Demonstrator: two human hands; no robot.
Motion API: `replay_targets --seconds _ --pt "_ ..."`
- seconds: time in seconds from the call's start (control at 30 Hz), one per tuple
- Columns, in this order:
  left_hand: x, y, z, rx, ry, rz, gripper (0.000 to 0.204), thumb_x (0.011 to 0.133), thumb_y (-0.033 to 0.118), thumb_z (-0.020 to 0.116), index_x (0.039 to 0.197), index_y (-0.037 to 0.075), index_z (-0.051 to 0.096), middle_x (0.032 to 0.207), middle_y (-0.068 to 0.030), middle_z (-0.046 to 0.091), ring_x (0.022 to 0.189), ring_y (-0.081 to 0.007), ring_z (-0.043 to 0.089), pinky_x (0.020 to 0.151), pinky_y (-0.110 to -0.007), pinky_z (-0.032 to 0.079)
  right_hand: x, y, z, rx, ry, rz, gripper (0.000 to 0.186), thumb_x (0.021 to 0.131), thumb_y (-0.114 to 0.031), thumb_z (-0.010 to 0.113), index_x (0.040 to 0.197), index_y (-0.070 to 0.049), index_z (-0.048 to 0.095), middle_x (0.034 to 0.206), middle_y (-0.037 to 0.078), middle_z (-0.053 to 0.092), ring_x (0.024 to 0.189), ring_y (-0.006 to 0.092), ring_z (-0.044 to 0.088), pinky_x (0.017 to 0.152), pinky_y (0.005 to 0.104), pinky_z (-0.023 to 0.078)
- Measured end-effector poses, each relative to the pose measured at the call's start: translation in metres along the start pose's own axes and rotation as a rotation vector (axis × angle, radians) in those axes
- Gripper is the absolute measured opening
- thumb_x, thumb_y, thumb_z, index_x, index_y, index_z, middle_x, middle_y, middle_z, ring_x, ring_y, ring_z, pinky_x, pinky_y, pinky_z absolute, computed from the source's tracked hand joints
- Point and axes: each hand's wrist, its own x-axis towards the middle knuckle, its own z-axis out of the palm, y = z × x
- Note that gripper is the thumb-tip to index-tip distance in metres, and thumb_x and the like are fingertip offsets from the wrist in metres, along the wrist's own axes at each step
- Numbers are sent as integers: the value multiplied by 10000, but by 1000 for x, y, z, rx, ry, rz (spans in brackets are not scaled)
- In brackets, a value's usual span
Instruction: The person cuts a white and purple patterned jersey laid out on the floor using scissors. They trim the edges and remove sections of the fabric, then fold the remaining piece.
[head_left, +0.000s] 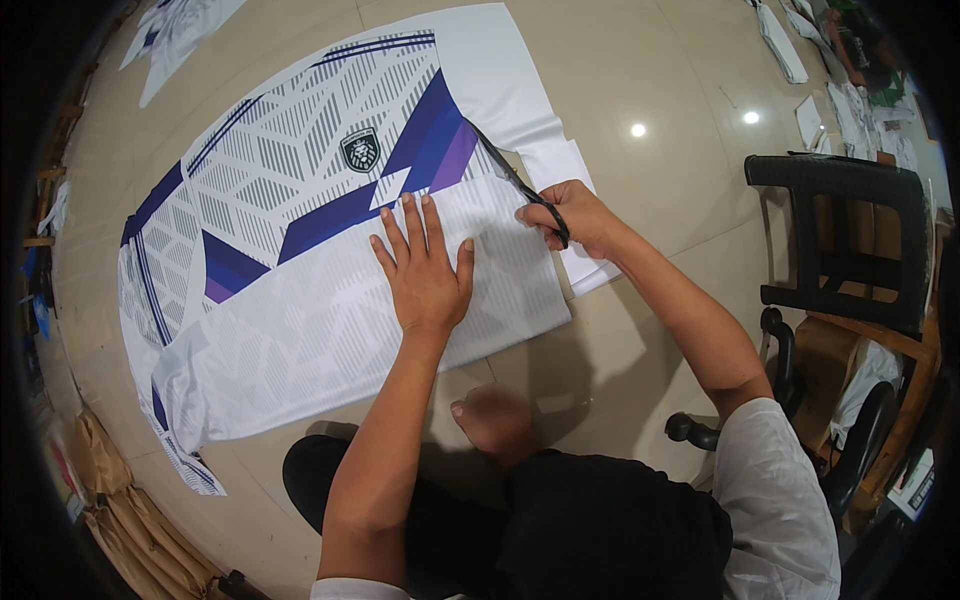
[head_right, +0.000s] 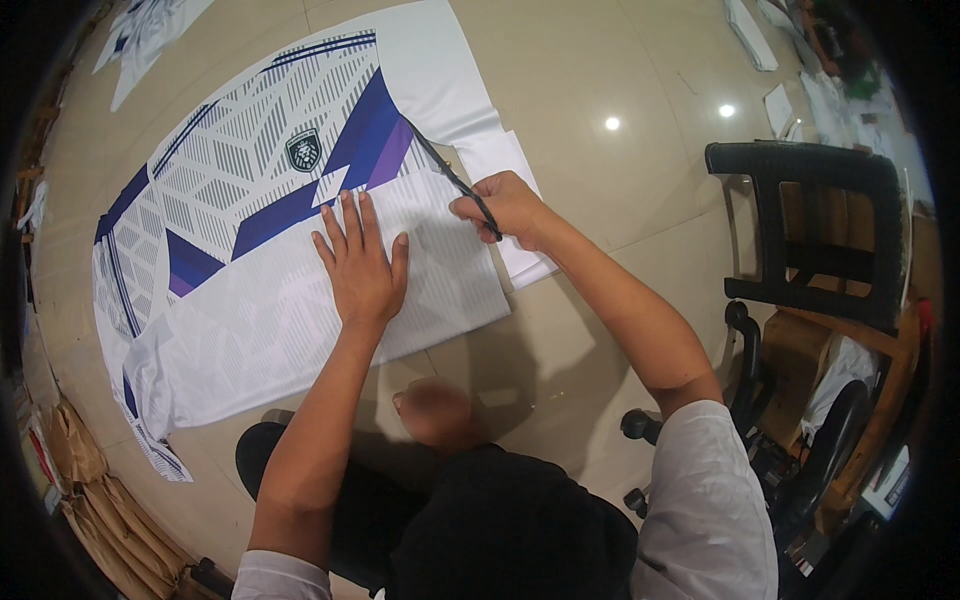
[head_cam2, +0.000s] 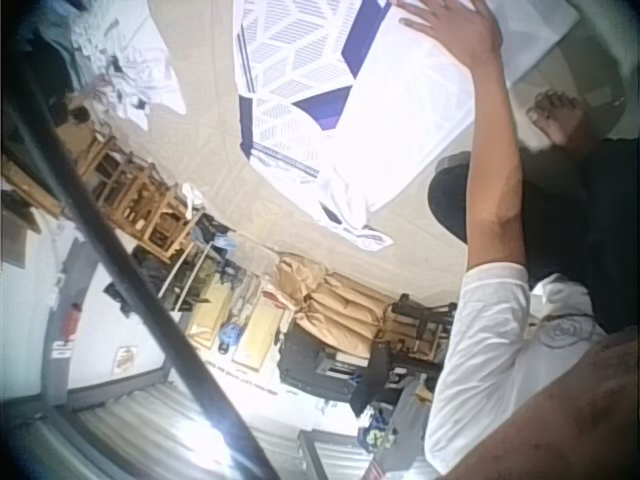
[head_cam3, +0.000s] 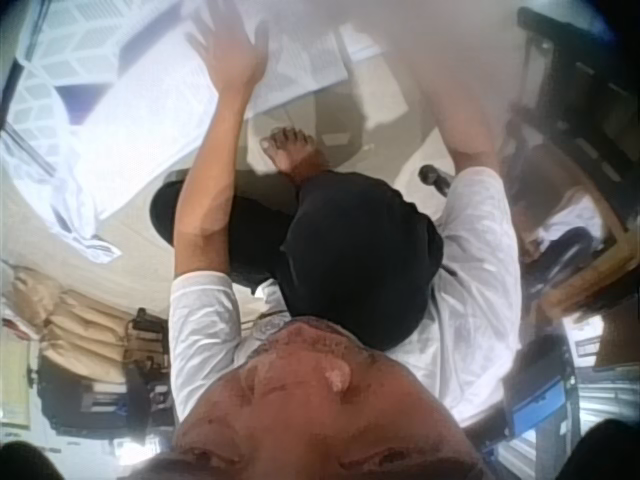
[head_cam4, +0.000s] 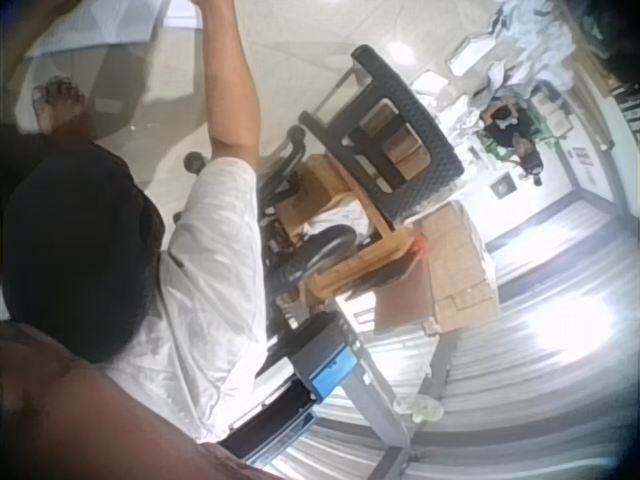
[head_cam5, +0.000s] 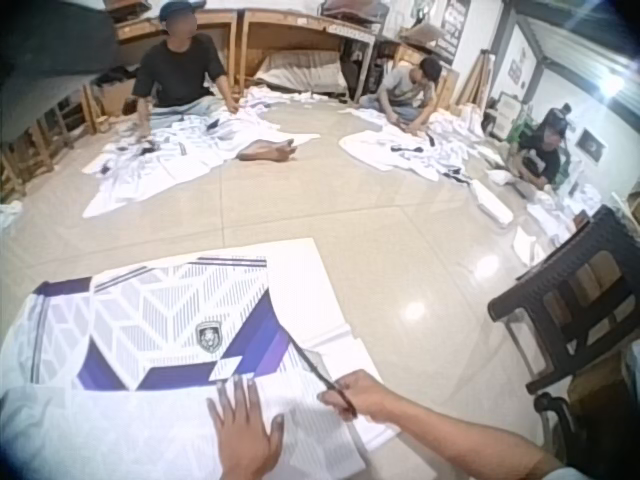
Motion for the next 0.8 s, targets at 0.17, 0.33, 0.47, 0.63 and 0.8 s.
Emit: replay_targets --seconds 0.17,0.33,0.47,0.63,0.8 --pt "0 0 -1 -7 4 1 796 1172 521 405 1778 44 206 1859 -204 156 1716 -474 40 1359 -675 57 -4 -3 8 -14 14 4 315 852 -235 876 729 -32 669 641 36 589 515 138 554 486 306 442" --pt "0 -1 -2 -13 10 4 799 1171 521 414 1775 37 213 1857 -207 161 1715 -479 40 1356 -680 60 -1 -12 16 40 17 8 339 848 -243 866 681 -81 620 632 26 570 518 139 553 496 312 447" --pt "0 0 -2 -27 9 5 799 1171 524 416 1774 39 215 1856 -207 165 1714 -479 44 1355 -683 63 6 -12 17 27 31 15 346 837 -244 862 670 -104 593 627 17 563 511 138 553 494 311 443" --pt "0 -1 -1 -29 13 2 797 1170 520 422 1774 44 214 1855 -207 167 1713 -480 50 1354 -685 65 7 -14 19 48 27 15 318 830 -235 864 702 -91 610 640 19 577 502 135 557 488 296 445" --pt "0 0 -1 -31 23 11 793 1170 514 424 1773 44 215 1856 -206 166 1712 -484 54 1351 -690 68 8 -9 20 50 28 3 284 874 -249 859 764 -68 671 646 3 585 513 111 547 489 277 441"
